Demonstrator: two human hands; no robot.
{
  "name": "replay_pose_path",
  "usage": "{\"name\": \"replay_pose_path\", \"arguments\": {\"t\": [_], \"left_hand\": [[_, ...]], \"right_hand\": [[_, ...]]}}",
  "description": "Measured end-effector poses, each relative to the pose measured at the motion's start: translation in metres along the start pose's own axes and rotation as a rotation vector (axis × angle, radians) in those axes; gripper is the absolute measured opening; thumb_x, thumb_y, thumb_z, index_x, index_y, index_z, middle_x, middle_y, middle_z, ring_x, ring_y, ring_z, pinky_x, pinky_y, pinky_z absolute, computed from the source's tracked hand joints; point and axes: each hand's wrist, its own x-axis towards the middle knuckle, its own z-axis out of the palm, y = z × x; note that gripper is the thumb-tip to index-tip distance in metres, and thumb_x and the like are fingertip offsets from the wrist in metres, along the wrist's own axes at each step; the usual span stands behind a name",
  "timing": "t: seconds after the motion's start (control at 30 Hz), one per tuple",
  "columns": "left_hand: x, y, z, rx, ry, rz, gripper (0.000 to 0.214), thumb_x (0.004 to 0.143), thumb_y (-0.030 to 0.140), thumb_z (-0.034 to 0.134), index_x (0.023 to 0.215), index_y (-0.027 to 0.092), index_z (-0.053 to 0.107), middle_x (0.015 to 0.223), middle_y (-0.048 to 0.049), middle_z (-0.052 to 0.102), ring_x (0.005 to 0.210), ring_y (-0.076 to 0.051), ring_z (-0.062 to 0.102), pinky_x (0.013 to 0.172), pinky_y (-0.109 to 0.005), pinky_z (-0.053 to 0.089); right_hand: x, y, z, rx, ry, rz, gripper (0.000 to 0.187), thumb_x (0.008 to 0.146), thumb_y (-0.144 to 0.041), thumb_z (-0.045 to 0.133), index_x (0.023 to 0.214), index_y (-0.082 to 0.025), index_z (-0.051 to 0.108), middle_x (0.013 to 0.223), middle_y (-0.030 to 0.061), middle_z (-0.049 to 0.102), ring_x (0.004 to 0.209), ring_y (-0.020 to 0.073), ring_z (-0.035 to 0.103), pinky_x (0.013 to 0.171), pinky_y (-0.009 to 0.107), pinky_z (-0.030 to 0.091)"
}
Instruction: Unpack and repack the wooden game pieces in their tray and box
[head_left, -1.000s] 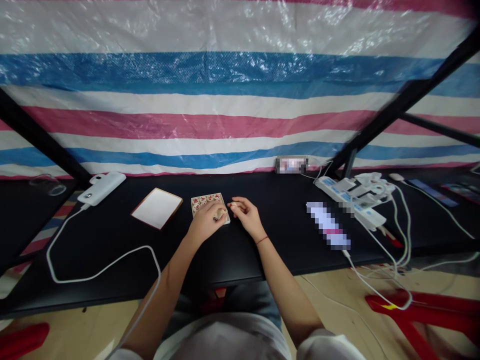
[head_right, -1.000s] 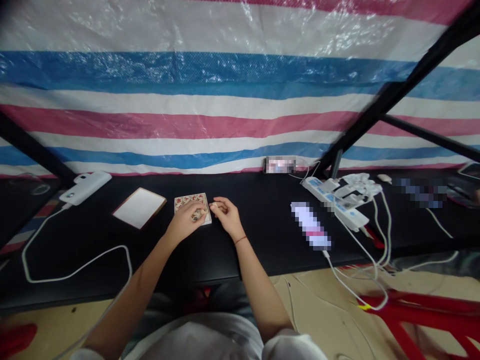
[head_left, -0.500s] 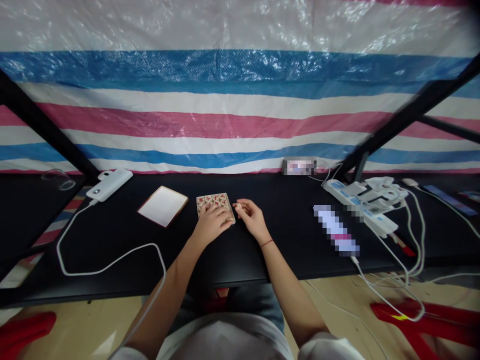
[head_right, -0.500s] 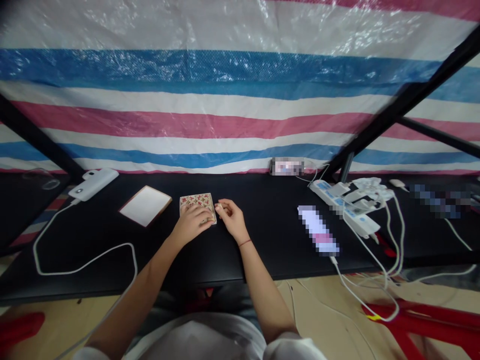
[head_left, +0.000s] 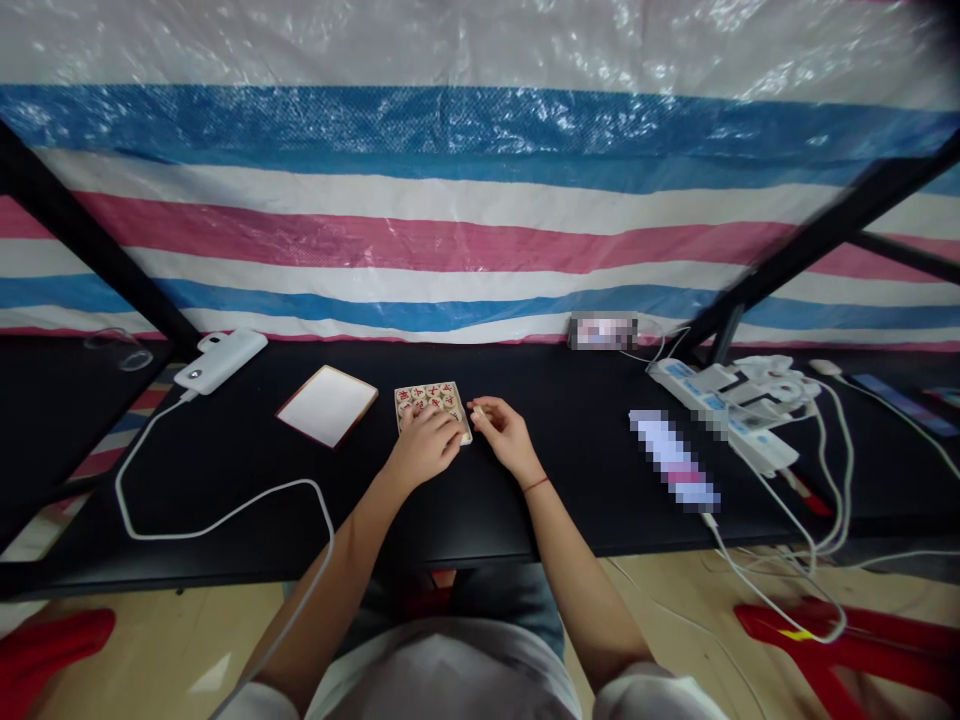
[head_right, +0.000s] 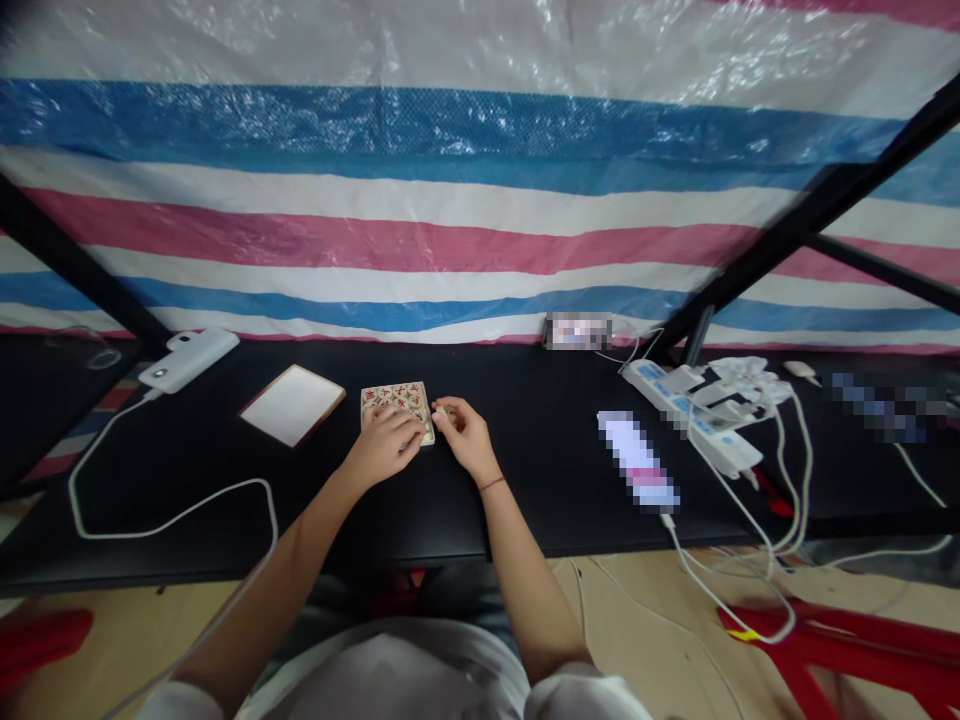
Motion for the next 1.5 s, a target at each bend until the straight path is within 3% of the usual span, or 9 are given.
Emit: {"name": "replay_pose_path", "arguments": {"t": [0.23, 0.43, 0.57, 0.93, 1.1, 1.23, 1.3, 1.4, 1.5], "left_hand": [[-0.002, 0.002, -0.003, 0.008, 0.016, -0.007, 0.019, 0.088, 0.028, 0.052, 0.083, 0.025, 0.070, 0.098, -0.0029, 0.067, 0.097, -0.022, 0.054, 0.088, -0.042, 0.033], [-0.003, 0.001, 0.002, 0.040, 0.068, -0.065, 0.023, 0.087, 0.036, 0.055, 0.102, 0.027, 0.069, 0.109, -0.0052, 0.067, 0.104, -0.026, 0.053, 0.089, -0.045, 0.034], [-0.005, -0.002, 0.002, 0.054, 0.059, -0.068, 0.026, 0.086, 0.037, 0.057, 0.108, 0.027, 0.067, 0.113, -0.0048, 0.067, 0.108, -0.027, 0.054, 0.094, -0.047, 0.033], [-0.041, -0.036, 0.006, -0.049, 0.065, -0.126, 0.061, 0.081, 0.043, 0.067, 0.136, 0.026, 0.049, 0.150, -0.0121, 0.032, 0.142, -0.034, 0.025, 0.112, -0.050, 0.034], [-0.039, -0.042, 0.010, -0.096, 0.059, -0.152, 0.058, 0.084, 0.042, 0.064, 0.136, 0.025, 0.046, 0.148, -0.0123, 0.033, 0.142, -0.031, 0.026, 0.114, -0.049, 0.033], [-0.034, -0.037, -0.005, -0.046, 0.146, -0.145, 0.058, 0.084, 0.049, 0.062, 0.134, 0.021, 0.049, 0.142, -0.0135, 0.041, 0.139, -0.031, 0.032, 0.113, -0.047, 0.033], [-0.033, -0.036, -0.015, 0.020, 0.254, -0.230, 0.052, 0.086, 0.048, 0.058, 0.131, 0.021, 0.052, 0.133, -0.0129, 0.052, 0.131, -0.031, 0.041, 0.110, -0.047, 0.034], [-0.037, -0.042, -0.028, 0.187, 0.509, -0.571, 0.041, 0.091, 0.038, 0.050, 0.126, 0.018, 0.056, 0.116, -0.0147, 0.062, 0.115, -0.031, 0.051, 0.100, -0.050, 0.036], [-0.045, -0.050, -0.033, 0.311, 0.481, -0.777, 0.029, 0.089, 0.036, 0.050, 0.103, 0.018, 0.067, 0.107, -0.0160, 0.065, 0.102, -0.034, 0.055, 0.092, -0.054, 0.034]], "right_hand": [[-0.002, -0.001, -0.002, -0.057, -0.056, -0.001, 0.039, 0.078, -0.051, 0.066, 0.103, -0.021, 0.061, 0.101, 0.0074, 0.069, 0.067, 0.0134, 0.059, 0.066, 0.030, 0.053], [-0.003, -0.006, -0.003, -0.139, -0.002, -0.113, 0.031, 0.074, -0.045, 0.071, 0.092, -0.021, 0.067, 0.108, 0.0083, 0.058, 0.061, 0.0093, 0.052, 0.056, 0.027, 0.048], [-0.006, -0.011, -0.001, -0.144, -0.046, -0.102, 0.034, 0.074, -0.045, 0.072, 0.096, -0.021, 0.062, 0.094, 0.0043, 0.061, 0.059, 0.0096, 0.050, 0.053, 0.025, 0.045], [-0.010, -0.010, 0.001, -0.344, -0.197, -0.272, 0.015, 0.079, -0.035, 0.068, 0.085, -0.021, 0.065, 0.099, 0.0056, 0.061, 0.065, 0.0114, 0.052, 0.067, 0.029, 0.050], [-0.010, -0.014, 0.002, -0.370, -0.241, -0.298, 0.014, 0.080, -0.030, 0.064, 0.092, -0.022, 0.065, 0.098, 0.0051, 0.062, 0.068, 0.0126, 0.054, 0.070, 0.030, 0.050], [-0.010, -0.014, 0.003, -0.415, -0.224, -0.284, 0.016, 0.081, -0.032, 0.062, 0.094, -0.022, 0.063, 0.098, 0.0056, 0.061, 0.069, 0.0132, 0.055, 0.071, 0.031, 0.050], [-0.011, -0.014, 0.002, -0.428, -0.195, -0.277, 0.020, 0.082, -0.033, 0.062, 0.099, -0.022, 0.062, 0.100, 0.0054, 0.061, 0.067, 0.0123, 0.055, 0.069, 0.029, 0.050], [-0.011, -0.015, 0.001, -0.424, -0.144, -0.271, 0.023, 0.083, -0.033, 0.060, 0.103, -0.022, 0.061, 0.103, 0.0056, 0.060, 0.064, 0.0109, 0.054, 0.064, 0.027, 0.048], [-0.010, -0.015, 0.000, -0.420, -0.095, -0.263, 0.024, 0.083, -0.034, 0.060, 0.104, -0.021, 0.059, 0.099, 0.0048, 0.061, 0.063, 0.0107, 0.054, 0.060, 0.026, 0.046]]}}
